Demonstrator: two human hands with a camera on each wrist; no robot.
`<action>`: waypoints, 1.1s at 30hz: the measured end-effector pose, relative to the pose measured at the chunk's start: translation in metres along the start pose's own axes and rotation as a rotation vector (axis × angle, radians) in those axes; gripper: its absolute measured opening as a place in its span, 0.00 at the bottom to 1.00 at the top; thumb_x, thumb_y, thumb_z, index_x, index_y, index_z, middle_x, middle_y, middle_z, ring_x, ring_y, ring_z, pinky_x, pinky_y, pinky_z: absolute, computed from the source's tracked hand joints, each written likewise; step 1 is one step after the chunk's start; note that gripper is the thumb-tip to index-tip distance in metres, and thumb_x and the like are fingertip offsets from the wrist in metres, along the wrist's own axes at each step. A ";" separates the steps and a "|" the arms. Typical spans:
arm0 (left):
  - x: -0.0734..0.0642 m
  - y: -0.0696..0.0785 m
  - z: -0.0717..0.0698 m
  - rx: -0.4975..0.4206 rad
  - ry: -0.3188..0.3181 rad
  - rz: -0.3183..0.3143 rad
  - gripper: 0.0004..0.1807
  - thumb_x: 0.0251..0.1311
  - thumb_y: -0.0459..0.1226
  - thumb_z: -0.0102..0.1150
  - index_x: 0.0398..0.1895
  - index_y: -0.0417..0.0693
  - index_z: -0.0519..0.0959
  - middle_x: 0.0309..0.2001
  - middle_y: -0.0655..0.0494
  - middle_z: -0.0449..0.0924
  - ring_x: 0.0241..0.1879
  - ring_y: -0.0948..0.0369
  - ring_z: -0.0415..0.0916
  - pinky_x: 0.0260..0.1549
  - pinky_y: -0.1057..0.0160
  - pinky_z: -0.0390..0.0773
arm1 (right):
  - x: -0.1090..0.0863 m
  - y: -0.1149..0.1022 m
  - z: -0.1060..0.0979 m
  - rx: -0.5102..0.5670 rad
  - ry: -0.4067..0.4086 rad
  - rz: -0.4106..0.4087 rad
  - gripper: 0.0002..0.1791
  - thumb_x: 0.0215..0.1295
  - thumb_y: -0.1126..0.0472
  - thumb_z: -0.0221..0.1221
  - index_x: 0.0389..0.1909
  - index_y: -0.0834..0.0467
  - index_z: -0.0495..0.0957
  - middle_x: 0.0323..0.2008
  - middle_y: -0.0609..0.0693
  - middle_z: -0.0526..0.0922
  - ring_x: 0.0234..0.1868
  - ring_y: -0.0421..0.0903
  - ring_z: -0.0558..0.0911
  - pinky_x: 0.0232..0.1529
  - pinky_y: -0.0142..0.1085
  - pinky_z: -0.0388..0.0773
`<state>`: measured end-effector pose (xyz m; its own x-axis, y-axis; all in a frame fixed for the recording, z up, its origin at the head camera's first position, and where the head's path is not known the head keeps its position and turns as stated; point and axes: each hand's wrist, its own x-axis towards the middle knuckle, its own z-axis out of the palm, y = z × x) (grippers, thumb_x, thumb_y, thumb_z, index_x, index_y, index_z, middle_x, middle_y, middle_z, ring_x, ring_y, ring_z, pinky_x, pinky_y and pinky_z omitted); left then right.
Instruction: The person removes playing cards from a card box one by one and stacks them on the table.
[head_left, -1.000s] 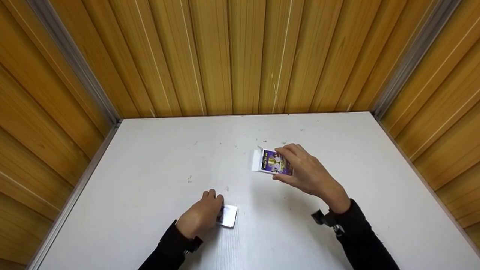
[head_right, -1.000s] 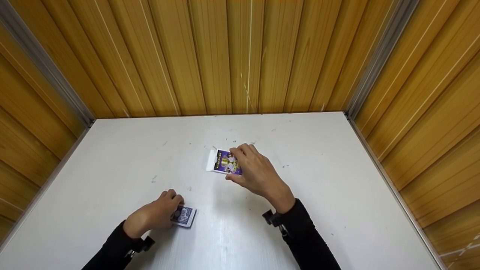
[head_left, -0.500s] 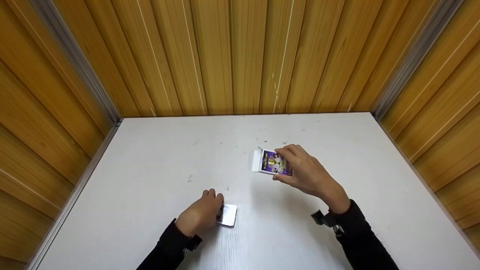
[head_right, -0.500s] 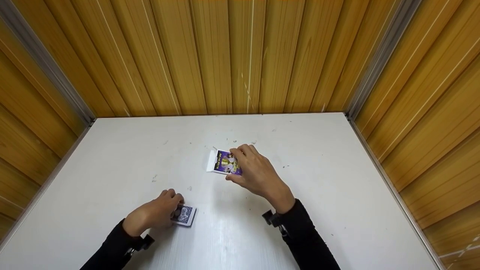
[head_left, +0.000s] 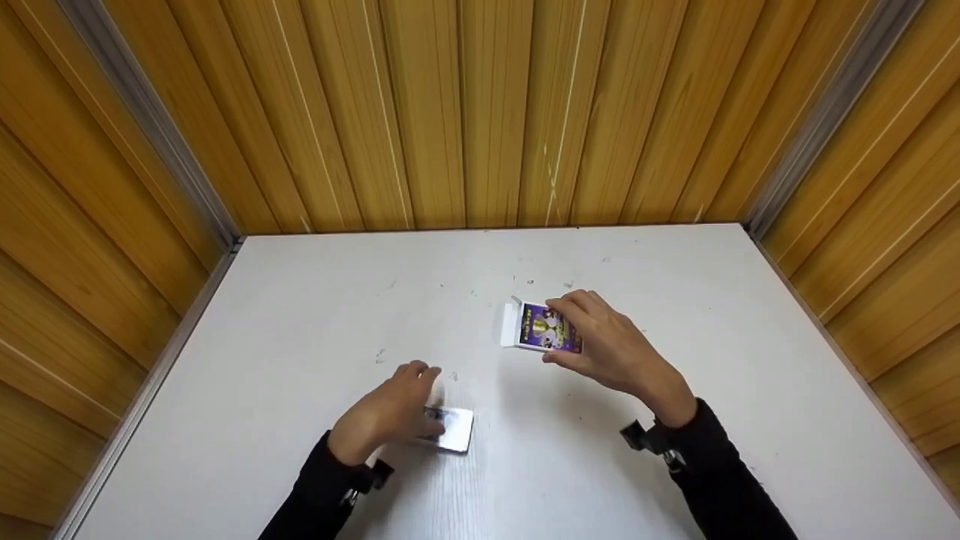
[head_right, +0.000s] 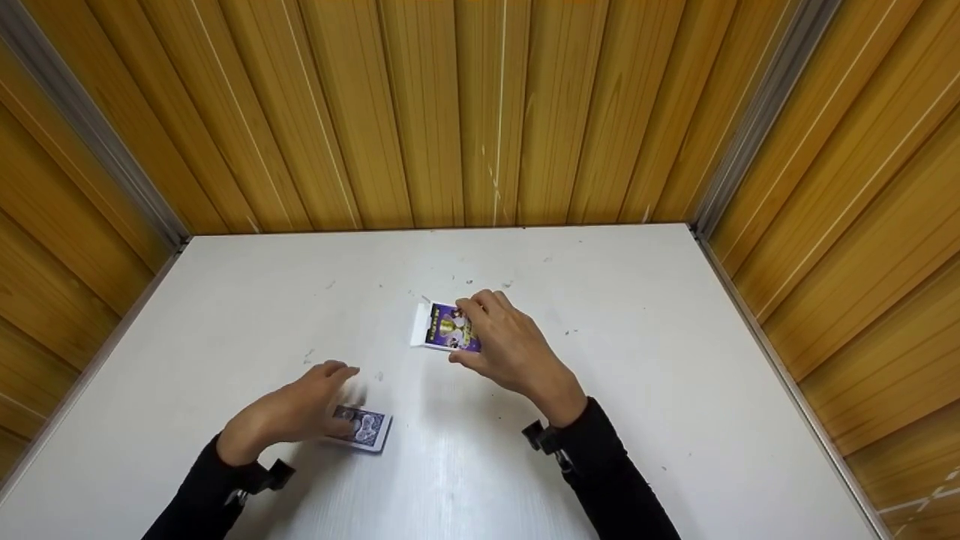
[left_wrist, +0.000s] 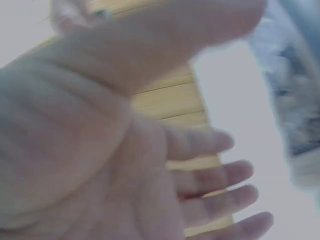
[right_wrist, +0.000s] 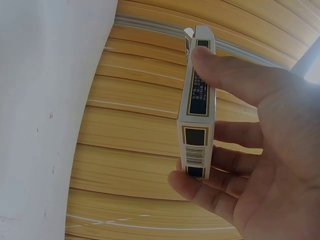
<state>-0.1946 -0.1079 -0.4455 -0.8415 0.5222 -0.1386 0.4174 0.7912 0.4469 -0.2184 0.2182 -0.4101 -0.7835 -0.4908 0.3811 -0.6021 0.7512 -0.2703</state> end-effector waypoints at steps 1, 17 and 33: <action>0.000 0.001 -0.003 -0.046 0.048 0.011 0.37 0.58 0.36 0.74 0.68 0.31 0.70 0.63 0.37 0.71 0.62 0.44 0.71 0.59 0.46 0.76 | 0.000 -0.001 0.001 0.002 -0.004 -0.002 0.39 0.57 0.49 0.77 0.64 0.63 0.75 0.56 0.56 0.77 0.50 0.48 0.76 0.41 0.41 0.79; 0.022 0.041 0.018 -0.530 0.581 0.328 0.07 0.67 0.24 0.61 0.40 0.41 0.75 0.36 0.55 0.81 0.36 0.60 0.81 0.38 0.63 0.84 | -0.006 -0.029 0.017 0.000 -0.031 -0.108 0.41 0.52 0.50 0.80 0.64 0.62 0.76 0.56 0.53 0.77 0.54 0.47 0.76 0.45 0.39 0.80; 0.019 0.032 0.015 -0.682 0.368 0.210 0.08 0.71 0.30 0.61 0.40 0.41 0.70 0.36 0.55 0.75 0.33 0.63 0.73 0.32 0.70 0.76 | -0.008 -0.049 0.022 -0.039 -0.006 -0.207 0.40 0.54 0.46 0.78 0.64 0.59 0.76 0.54 0.51 0.77 0.51 0.44 0.76 0.45 0.36 0.81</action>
<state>-0.1921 -0.0682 -0.4467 -0.8774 0.4061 0.2555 0.3780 0.2572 0.8894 -0.1857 0.1753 -0.4193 -0.6447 -0.6387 0.4200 -0.7439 0.6507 -0.1524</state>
